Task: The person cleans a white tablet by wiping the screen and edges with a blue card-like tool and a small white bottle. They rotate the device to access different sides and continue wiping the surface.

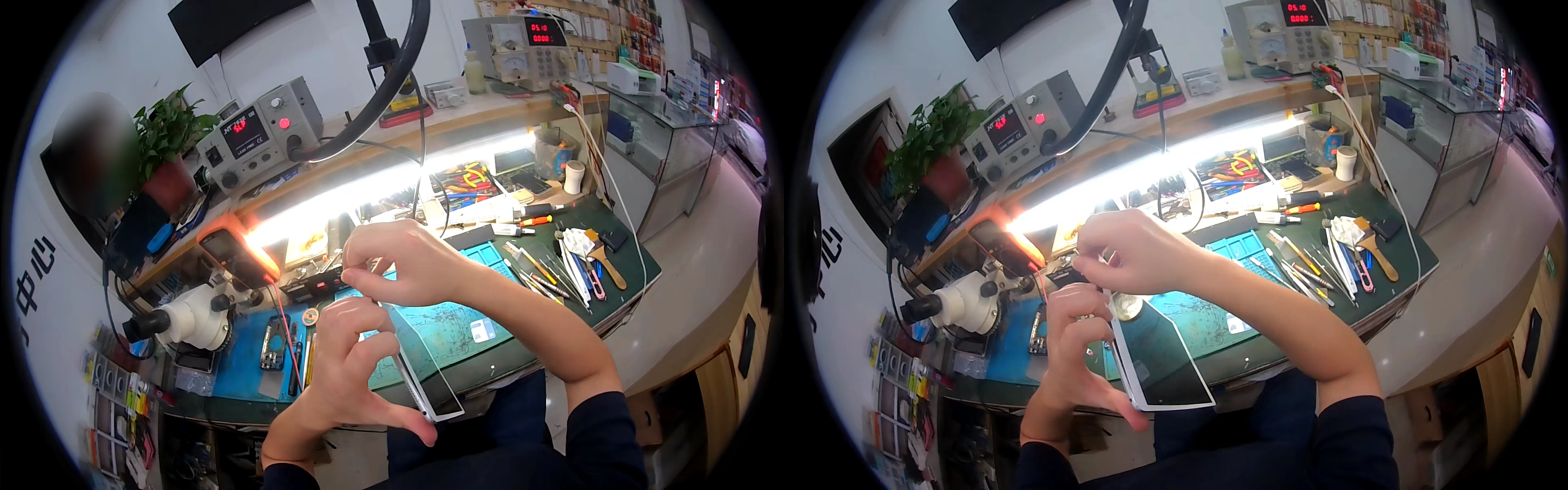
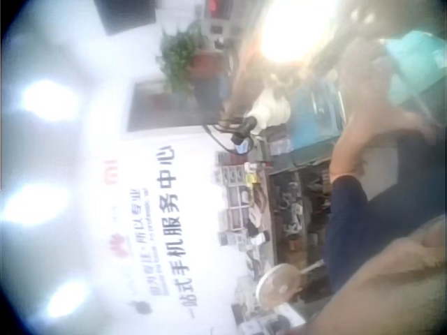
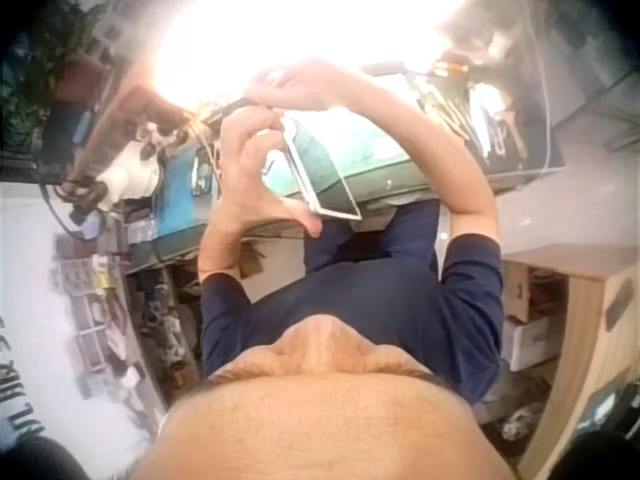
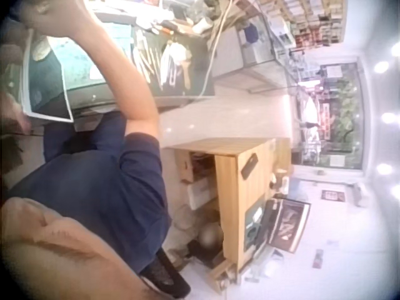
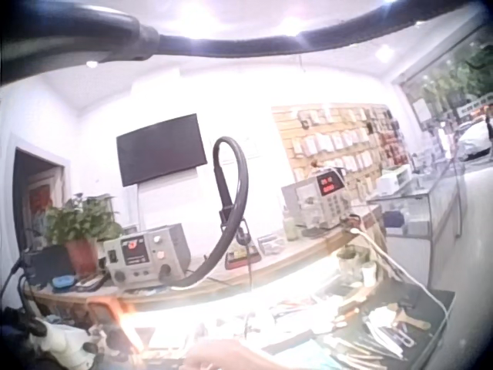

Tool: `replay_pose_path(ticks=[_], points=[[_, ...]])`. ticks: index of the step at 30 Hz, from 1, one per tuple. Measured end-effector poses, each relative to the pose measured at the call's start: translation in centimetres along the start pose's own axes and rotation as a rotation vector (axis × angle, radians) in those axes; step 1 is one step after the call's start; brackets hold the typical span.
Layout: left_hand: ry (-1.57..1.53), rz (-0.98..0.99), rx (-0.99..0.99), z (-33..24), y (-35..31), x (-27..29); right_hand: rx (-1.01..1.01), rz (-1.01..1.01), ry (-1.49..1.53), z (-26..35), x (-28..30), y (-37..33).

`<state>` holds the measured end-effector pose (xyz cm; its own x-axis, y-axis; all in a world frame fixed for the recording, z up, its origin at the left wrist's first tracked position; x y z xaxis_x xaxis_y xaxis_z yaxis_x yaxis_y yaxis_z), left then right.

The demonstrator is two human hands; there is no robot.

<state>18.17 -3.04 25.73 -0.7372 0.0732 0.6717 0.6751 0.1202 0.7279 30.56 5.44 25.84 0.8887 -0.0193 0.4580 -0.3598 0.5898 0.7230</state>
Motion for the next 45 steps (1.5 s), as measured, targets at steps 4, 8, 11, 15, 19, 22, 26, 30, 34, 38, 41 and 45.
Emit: replay_pose_path(ticks=[4, 8, 11, 15, 19, 22, 26, 30, 34, 38, 41, 45], points=[[0.068, 0.032, 0.024, -1.5, 0.7, -0.4, 0.011, 0.019, -0.002, -0.4, -0.3, 0.1], [0.145, 0.048, 0.041, -2.7, 1.0, -0.8, 0.030, 0.045, 0.008, -0.5, -0.8, 0.5], [0.152, 0.025, 0.077, -1.7, 0.8, -0.9, 0.024, 0.035, 0.031, -1.4, -0.8, 1.0], [0.143, -0.010, 0.065, -2.3, 0.6, -0.7, -0.046, 0.041, 0.098, -1.9, -1.4, 1.1], [0.141, -0.071, 0.071, -1.6, 0.5, -0.5, -0.114, -0.005, 0.069, -2.1, -1.0, 0.0], [0.156, -0.159, 0.144, -0.3, -0.4, -0.4, -0.303, -0.179, 0.028, -2.8, 0.1, -2.6], [0.231, -0.172, 0.170, -1.8, -1.0, 0.0, -0.285, -0.080, 0.255, -0.2, 0.0, -12.2], [0.342, -0.157, 0.129, -4.4, -1.5, -1.2, -0.188, -0.006, -0.381, 3.2, -3.5, -19.0], [0.381, -0.154, 0.142, -6.3, -3.5, -1.4, -0.159, -0.104, -0.542, 2.6, -5.0, -20.5], [0.463, -0.127, 0.134, -8.0, -6.7, -1.3, -0.020, -0.119, -0.562, 1.4, -5.4, -19.5], [0.599, -0.113, 0.096, -8.7, -9.2, -2.6, 0.050, -0.101, -0.553, -0.4, -5.8, -18.4], [0.500, -0.160, 0.096, -8.0, -12.9, -3.3, 0.145, -0.036, -0.556, -2.2, -6.7, -18.1]])
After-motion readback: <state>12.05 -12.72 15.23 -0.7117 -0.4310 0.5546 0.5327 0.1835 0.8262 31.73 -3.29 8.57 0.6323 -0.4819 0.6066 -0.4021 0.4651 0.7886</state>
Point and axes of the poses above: each hand's wrist, its own y-axis towards the middle knuckle, its own x-axis out of the back of the hand, z = x × y, the point moved 8 cm from there along y, towards the middle knuckle, and after that the axes turned 4 degrees about -y, right-handed, at the moved point
